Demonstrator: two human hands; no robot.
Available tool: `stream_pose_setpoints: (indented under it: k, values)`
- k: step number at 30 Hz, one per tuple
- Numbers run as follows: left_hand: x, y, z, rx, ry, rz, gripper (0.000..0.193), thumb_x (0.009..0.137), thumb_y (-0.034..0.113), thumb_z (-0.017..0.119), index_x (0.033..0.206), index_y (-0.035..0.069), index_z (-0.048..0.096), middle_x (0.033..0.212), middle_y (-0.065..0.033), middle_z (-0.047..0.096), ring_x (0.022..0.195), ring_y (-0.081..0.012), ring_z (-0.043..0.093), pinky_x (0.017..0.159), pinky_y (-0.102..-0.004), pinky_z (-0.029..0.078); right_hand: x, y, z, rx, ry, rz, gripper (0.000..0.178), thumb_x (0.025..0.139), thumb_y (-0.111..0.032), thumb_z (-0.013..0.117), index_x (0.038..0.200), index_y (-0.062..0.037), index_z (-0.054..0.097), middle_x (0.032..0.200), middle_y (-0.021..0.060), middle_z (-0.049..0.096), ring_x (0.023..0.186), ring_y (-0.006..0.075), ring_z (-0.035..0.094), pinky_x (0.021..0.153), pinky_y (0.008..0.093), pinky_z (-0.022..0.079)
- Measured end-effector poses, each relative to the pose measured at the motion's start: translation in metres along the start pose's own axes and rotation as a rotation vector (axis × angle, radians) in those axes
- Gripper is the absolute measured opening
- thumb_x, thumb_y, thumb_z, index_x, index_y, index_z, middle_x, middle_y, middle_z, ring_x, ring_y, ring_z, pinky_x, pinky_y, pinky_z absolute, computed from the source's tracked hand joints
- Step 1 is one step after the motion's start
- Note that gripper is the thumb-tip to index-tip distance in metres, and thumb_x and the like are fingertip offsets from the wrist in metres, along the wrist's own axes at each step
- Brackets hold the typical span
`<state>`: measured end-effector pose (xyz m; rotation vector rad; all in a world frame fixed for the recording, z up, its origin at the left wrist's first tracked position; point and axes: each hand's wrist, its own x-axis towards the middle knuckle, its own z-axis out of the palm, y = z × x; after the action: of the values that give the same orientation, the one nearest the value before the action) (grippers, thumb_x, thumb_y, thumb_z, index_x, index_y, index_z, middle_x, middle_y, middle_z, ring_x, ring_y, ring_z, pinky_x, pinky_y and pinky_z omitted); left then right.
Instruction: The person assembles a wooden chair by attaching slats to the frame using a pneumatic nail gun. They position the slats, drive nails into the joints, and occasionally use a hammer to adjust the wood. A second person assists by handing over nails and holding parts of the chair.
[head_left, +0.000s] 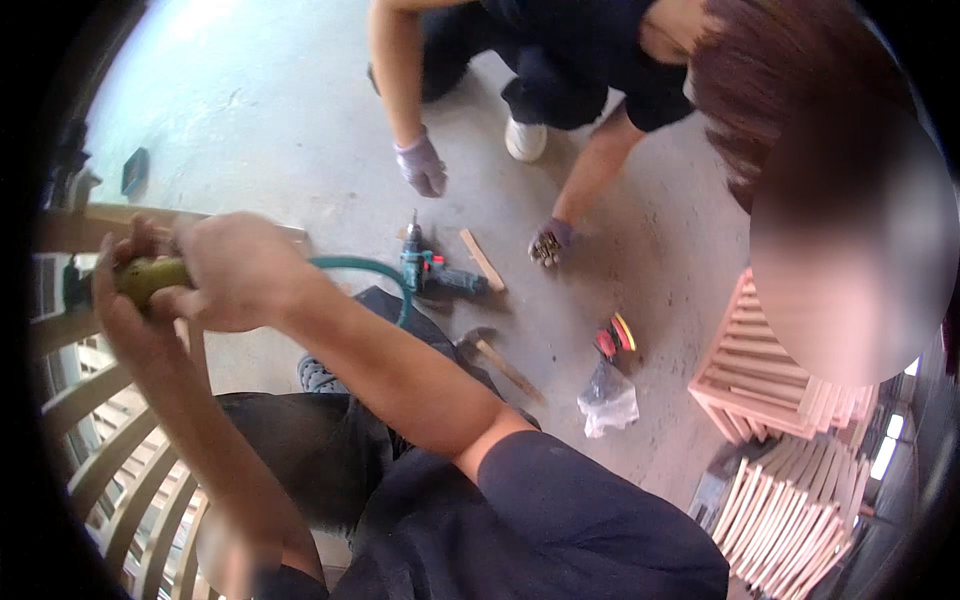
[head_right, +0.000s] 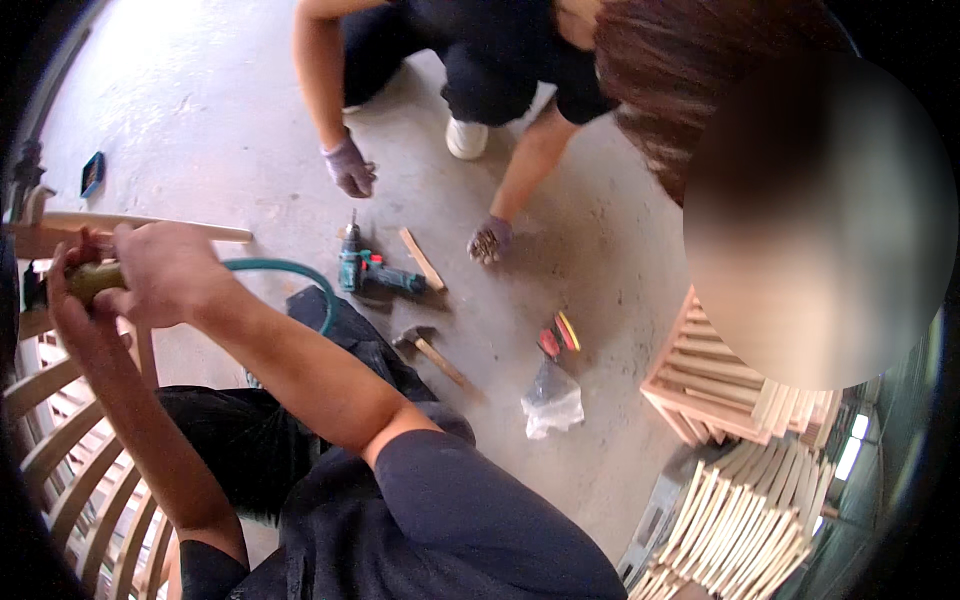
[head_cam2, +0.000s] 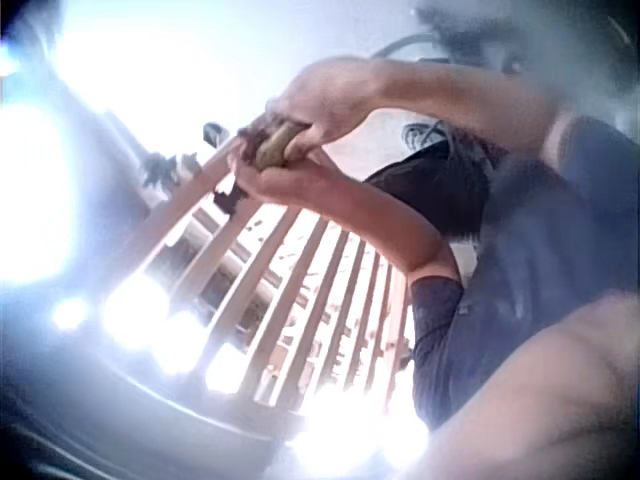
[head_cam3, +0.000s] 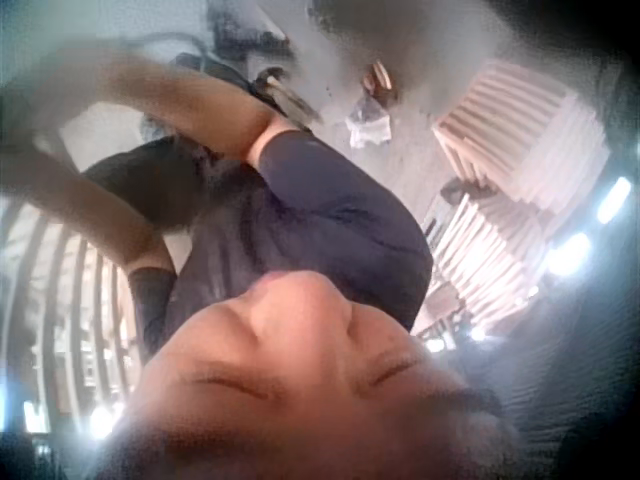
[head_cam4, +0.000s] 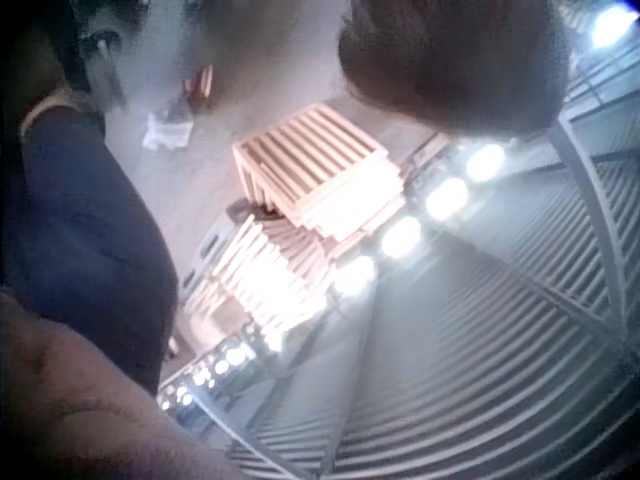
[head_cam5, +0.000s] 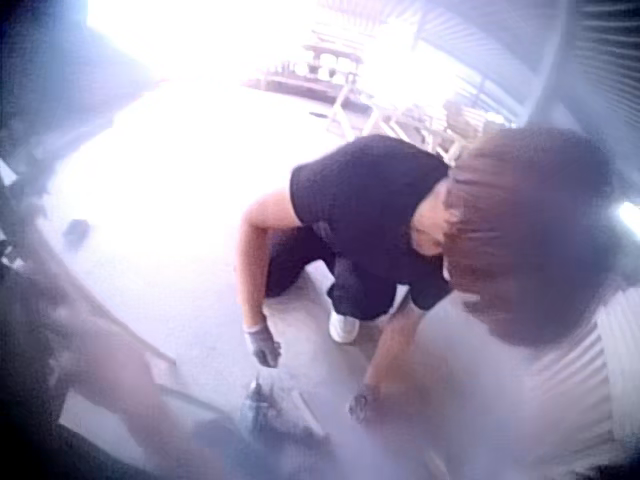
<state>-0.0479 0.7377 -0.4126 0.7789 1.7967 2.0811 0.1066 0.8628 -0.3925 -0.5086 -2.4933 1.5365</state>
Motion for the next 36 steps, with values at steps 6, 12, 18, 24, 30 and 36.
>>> stream_pose_setpoints:
  k: [6,12,18,24,30,36]
  values:
    - [0.014,0.006,-0.013,-0.245,0.15,-0.292,0.034,0.103,0.026,0.056,0.119,-0.003,0.064,0.118,-0.0169,0.071,0.116,-0.0244,0.067,0.104,-0.0377,0.055,-0.016,-0.018,-0.002,-0.016,-0.009,0.056,0.06,0.09,-0.045,0.073,0.129,-0.0008,0.061,0.104,0.0194,0.074,0.1,0.0346,0.072,0.09,0.0423,0.057]
    - [0.003,-0.008,-0.009,-0.171,-0.125,0.011,0.043,0.106,0.028,0.05,0.137,-0.003,0.053,0.134,-0.0189,0.062,0.124,-0.0284,0.061,0.108,-0.0397,0.049,-0.002,-0.017,-0.002,-0.081,-0.007,0.019,0.059,0.088,-0.04,0.073,0.136,-0.0088,0.059,0.1,0.0216,0.074,0.094,0.0374,0.073,0.084,0.0472,0.058]
    - [-0.025,-0.008,0.034,-0.549,0.086,-0.248,0.037,0.102,0.028,0.06,0.122,-0.003,0.056,0.122,-0.0192,0.067,0.111,-0.0271,0.066,0.096,-0.0402,0.055,0.01,-0.001,0.028,-0.105,0.148,-0.023,0.061,0.09,-0.038,0.071,0.132,0.0028,0.056,0.107,0.0252,0.072,0.096,0.0376,0.073,0.085,0.046,0.057]
    - [-0.023,0.012,0.023,-0.756,0.188,-0.303,0.016,0.085,0.0,0.061,0.098,0.003,0.051,0.11,-0.0267,0.069,0.101,-0.0342,0.07,0.092,-0.0468,0.058,0.014,-0.015,0.014,-0.13,0.187,-0.023,0.067,0.092,-0.063,0.065,0.111,0.0013,0.064,0.1,0.0191,0.073,0.093,0.0317,0.073,0.08,0.0429,0.056]
    - [-0.018,0.011,0.018,-0.811,0.148,-0.383,0.014,0.081,-0.001,0.06,0.091,0.006,0.054,0.115,-0.0268,0.069,0.107,-0.0369,0.069,0.094,-0.0468,0.054,0.119,-0.104,-0.022,0.029,0.359,-0.853,0.058,0.096,-0.058,0.065,0.112,-0.0019,0.066,0.102,0.0119,0.071,0.1,0.0245,0.07,0.093,0.0355,0.053]
    - [-0.017,0.007,0.017,-0.862,0.163,-0.409,0.02,0.077,-0.004,0.062,0.094,0.004,0.056,0.111,-0.0268,0.069,0.1,-0.0341,0.071,0.081,-0.0415,0.055,0.168,-0.161,0.01,0.634,-0.15,-0.633,0.047,0.087,-0.041,0.083,0.103,0.0003,0.067,0.079,0.0055,0.069,0.07,0.0158,0.068,0.066,0.0292,0.056]
